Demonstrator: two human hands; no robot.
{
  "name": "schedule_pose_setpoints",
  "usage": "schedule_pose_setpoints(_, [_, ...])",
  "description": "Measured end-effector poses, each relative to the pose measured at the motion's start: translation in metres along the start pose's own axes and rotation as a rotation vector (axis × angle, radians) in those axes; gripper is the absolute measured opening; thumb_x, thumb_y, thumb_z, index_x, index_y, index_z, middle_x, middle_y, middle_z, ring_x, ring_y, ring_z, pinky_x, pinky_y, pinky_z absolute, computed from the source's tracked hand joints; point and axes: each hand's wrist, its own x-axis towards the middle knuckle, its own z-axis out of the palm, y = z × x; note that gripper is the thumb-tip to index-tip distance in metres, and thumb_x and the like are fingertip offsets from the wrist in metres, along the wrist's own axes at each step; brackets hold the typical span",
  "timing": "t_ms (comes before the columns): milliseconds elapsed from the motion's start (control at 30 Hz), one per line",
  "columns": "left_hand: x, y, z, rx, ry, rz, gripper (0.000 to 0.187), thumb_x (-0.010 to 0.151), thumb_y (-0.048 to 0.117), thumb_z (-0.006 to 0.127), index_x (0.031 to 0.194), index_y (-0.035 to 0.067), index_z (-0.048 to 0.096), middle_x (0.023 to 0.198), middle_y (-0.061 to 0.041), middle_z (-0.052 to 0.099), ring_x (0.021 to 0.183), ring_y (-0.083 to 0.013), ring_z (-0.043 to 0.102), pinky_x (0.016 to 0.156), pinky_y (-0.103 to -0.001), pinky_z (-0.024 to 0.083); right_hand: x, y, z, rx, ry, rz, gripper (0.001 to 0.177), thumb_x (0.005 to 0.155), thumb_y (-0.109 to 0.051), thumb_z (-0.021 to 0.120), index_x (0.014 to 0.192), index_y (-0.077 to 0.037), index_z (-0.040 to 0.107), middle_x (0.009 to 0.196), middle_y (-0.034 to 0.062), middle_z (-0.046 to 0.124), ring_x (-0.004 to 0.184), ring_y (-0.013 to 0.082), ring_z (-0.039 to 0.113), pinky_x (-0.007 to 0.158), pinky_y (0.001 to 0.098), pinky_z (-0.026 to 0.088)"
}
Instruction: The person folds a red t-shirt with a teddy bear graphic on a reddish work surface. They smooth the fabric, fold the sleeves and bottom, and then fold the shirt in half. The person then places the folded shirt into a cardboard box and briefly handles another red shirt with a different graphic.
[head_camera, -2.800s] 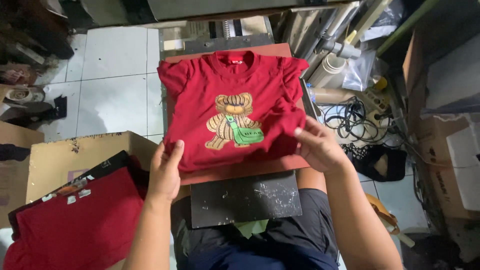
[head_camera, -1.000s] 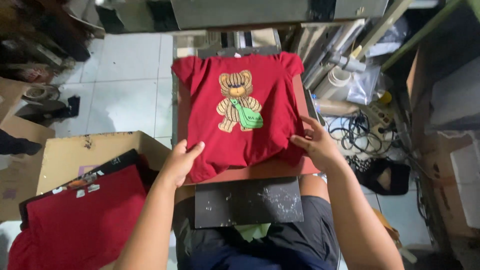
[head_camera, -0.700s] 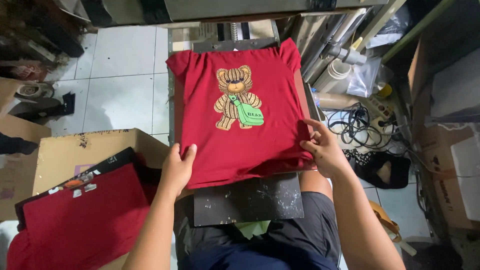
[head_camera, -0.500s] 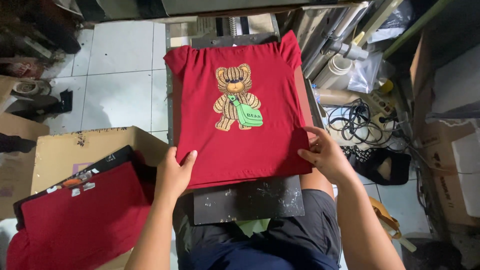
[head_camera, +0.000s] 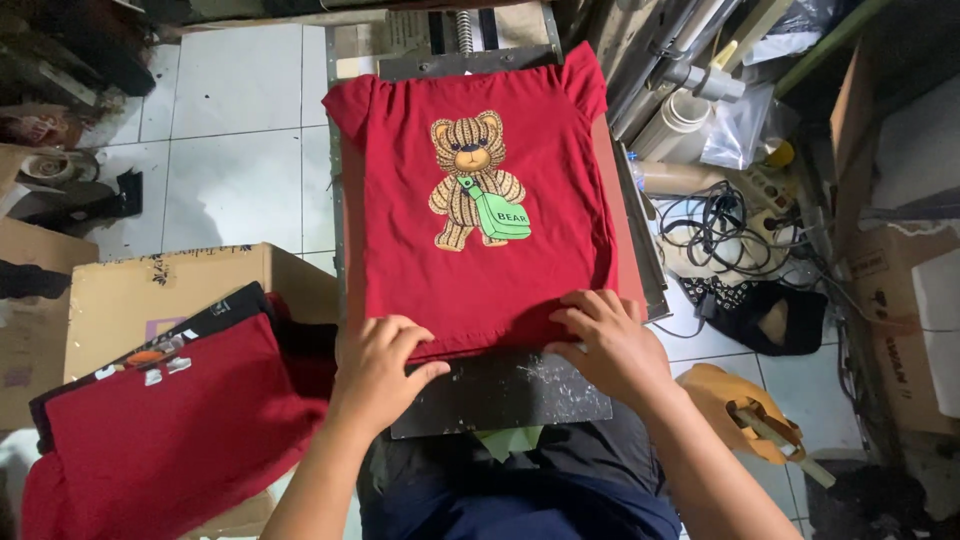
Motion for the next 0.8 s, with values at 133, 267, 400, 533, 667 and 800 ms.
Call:
schedule_pose_setpoints(133, [-0.004, -0.028, 0.025, 0.120, 0.032, 0.104, 0.027, 0.091, 0.041, 0.071, 0.111, 0.023, 0.070, 0.105, -0.001, 0.063, 0.108, -0.0282, 0.063, 0.091, -0.045, 0.051, 0.003, 0.027, 0.019, -0.001, 0.019, -0.097, 0.022, 0.086, -0.037, 0.072, 0.106, -0.027, 0.070, 0.115, -0.0051, 0.063, 0.111, 0.0227, 0.056, 0.088, 0.0381, 0.042])
schedule_pose_setpoints(267, [-0.008, -0.033, 0.017, 0.174, 0.157, 0.090, 0.016, 0.097, 0.038, 0.064, 0.099, 0.023, 0.072, 0.099, 0.003, 0.066, 0.099, -0.0249, 0.066, 0.085, -0.040, 0.054, -0.002, 0.048, 0.033, 0.061, 0.164, -0.106, 0.010, 0.091, -0.032, 0.069, 0.100, -0.027, 0.071, 0.110, -0.0077, 0.069, 0.102, 0.0205, 0.060, 0.088, 0.0357, 0.043])
schedule_pose_setpoints(400, [-0.015, -0.043, 0.025, 0.299, 0.227, 0.084, 0.029, 0.090, 0.047, 0.070, 0.110, 0.025, 0.068, 0.108, 0.003, 0.063, 0.107, -0.0251, 0.064, 0.083, -0.043, 0.054, -0.002, 0.049, 0.024, -0.107, 0.285, -0.088, 0.014, 0.088, -0.033, 0.069, 0.100, -0.026, 0.068, 0.109, -0.0053, 0.068, 0.105, 0.0202, 0.061, 0.096, 0.0394, 0.040])
schedule_pose_setpoints(533, [-0.021, -0.050, 0.033, 0.257, 0.332, 0.155, 0.017, 0.098, 0.040, 0.065, 0.097, 0.024, 0.069, 0.102, 0.005, 0.064, 0.102, -0.0221, 0.065, 0.082, -0.037, 0.054, -0.014, 0.067, 0.031, -0.277, 0.364, -0.076, 0.016, 0.091, -0.030, 0.066, 0.107, -0.027, 0.064, 0.102, -0.0056, 0.065, 0.097, 0.0177, 0.060, 0.098, 0.0366, 0.040])
schedule_pose_setpoints(667, [-0.020, -0.056, 0.033, 0.147, 0.389, 0.044, 0.021, 0.099, 0.043, 0.066, 0.104, 0.023, 0.066, 0.093, 0.004, 0.067, 0.090, -0.0209, 0.070, 0.079, -0.034, 0.057, -0.019, 0.071, 0.032, -0.216, 0.442, -0.066, 0.014, 0.094, -0.025, 0.067, 0.107, -0.021, 0.067, 0.092, 0.0003, 0.063, 0.086, 0.0222, 0.060, 0.082, 0.0349, 0.047])
schedule_pose_setpoints(800, [-0.020, -0.059, 0.022, 0.085, 0.186, 0.078, 0.016, 0.094, 0.019, 0.065, 0.110, 0.022, 0.067, 0.100, 0.000, 0.064, 0.096, -0.0271, 0.067, 0.085, -0.039, 0.058, -0.022, 0.071, 0.032, -0.145, 0.385, -0.013, 0.018, 0.080, -0.011, 0.070, 0.097, -0.016, 0.067, 0.099, 0.0058, 0.063, 0.093, 0.0281, 0.062, 0.080, 0.0353, 0.052])
